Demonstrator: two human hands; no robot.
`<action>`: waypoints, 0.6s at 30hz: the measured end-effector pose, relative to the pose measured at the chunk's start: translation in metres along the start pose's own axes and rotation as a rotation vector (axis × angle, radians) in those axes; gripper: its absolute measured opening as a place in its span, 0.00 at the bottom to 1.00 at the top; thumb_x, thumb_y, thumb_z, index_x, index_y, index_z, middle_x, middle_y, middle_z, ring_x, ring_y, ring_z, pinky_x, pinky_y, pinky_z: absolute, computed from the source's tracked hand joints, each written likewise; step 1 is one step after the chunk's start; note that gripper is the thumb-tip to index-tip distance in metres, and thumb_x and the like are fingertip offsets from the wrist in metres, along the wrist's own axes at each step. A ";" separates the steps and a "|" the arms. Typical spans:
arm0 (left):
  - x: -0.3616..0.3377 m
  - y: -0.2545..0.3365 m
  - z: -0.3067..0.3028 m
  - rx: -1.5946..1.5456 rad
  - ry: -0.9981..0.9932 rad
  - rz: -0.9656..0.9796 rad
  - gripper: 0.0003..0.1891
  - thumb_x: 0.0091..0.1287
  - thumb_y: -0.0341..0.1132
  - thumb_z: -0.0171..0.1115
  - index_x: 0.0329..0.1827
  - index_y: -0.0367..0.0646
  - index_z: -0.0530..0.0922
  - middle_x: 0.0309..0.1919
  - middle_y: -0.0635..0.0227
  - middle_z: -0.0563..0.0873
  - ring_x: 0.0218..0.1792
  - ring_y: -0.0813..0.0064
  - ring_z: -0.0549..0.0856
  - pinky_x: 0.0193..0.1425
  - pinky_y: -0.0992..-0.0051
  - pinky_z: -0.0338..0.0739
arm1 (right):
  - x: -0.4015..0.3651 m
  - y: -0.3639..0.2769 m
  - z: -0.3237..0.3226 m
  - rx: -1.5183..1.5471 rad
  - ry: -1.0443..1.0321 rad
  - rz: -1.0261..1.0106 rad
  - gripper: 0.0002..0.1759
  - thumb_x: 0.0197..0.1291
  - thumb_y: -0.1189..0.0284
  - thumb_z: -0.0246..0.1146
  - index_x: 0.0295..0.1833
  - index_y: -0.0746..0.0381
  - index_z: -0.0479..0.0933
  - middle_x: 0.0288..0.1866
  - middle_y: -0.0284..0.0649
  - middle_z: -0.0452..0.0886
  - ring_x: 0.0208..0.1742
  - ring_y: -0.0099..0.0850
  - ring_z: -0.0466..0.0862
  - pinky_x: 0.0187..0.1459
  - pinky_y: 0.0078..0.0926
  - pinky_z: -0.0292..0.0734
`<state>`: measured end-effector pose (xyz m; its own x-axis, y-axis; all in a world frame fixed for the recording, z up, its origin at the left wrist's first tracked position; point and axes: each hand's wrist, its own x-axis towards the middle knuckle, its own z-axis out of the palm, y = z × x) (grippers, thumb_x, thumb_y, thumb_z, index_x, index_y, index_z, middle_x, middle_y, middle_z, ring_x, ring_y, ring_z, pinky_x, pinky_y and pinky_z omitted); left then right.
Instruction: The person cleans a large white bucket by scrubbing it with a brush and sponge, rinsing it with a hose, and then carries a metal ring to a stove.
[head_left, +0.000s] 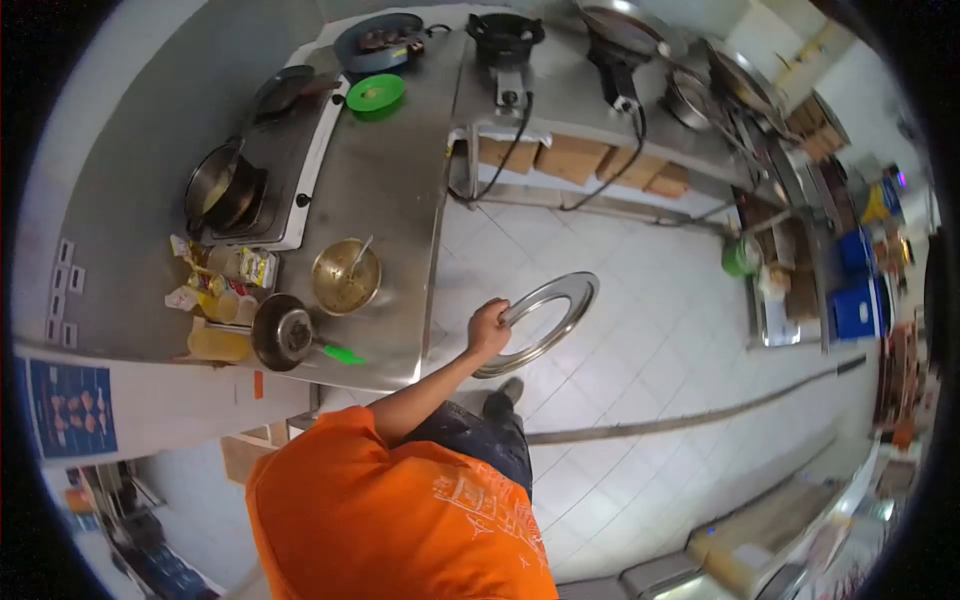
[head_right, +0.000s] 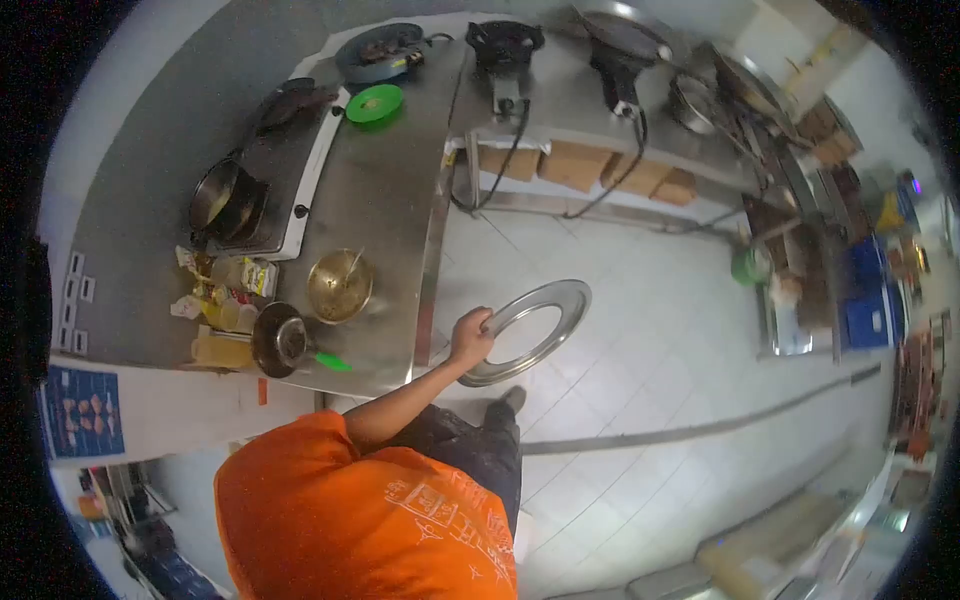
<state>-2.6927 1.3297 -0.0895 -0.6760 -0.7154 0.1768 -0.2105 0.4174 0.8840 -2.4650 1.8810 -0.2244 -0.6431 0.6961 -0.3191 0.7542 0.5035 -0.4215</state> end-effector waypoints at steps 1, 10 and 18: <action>0.017 0.002 -0.001 0.016 0.050 -0.014 0.11 0.50 0.20 0.51 0.36 0.39 0.76 0.33 0.54 0.78 0.37 0.50 0.80 0.40 0.60 0.73 | 0.022 -0.031 0.008 -0.012 -0.016 -0.028 0.51 0.60 0.32 0.52 0.49 0.78 0.78 0.45 0.63 0.82 0.47 0.55 0.81 0.52 0.47 0.75; 0.136 0.017 -0.072 -0.432 0.644 -0.349 0.16 0.52 0.23 0.55 0.46 0.37 0.77 0.36 0.67 0.82 0.40 0.72 0.80 0.47 0.72 0.74 | 0.147 -0.232 0.073 -0.086 -0.122 -0.213 0.52 0.59 0.31 0.52 0.48 0.78 0.78 0.45 0.64 0.82 0.47 0.57 0.82 0.52 0.49 0.75; 0.287 0.002 -0.123 -0.879 0.897 -0.500 0.12 0.47 0.24 0.53 0.37 0.41 0.75 0.29 0.70 0.76 0.31 0.75 0.74 0.36 0.73 0.69 | 0.186 -0.320 0.120 -0.143 -0.092 -0.249 0.53 0.58 0.30 0.52 0.47 0.79 0.79 0.45 0.66 0.82 0.48 0.58 0.82 0.52 0.50 0.75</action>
<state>-2.8006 1.0560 0.0164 0.1010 -0.9413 -0.3223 0.4502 -0.2456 0.8585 -2.8421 1.7877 -0.2509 -0.8148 0.4964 -0.2994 0.5789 0.7242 -0.3747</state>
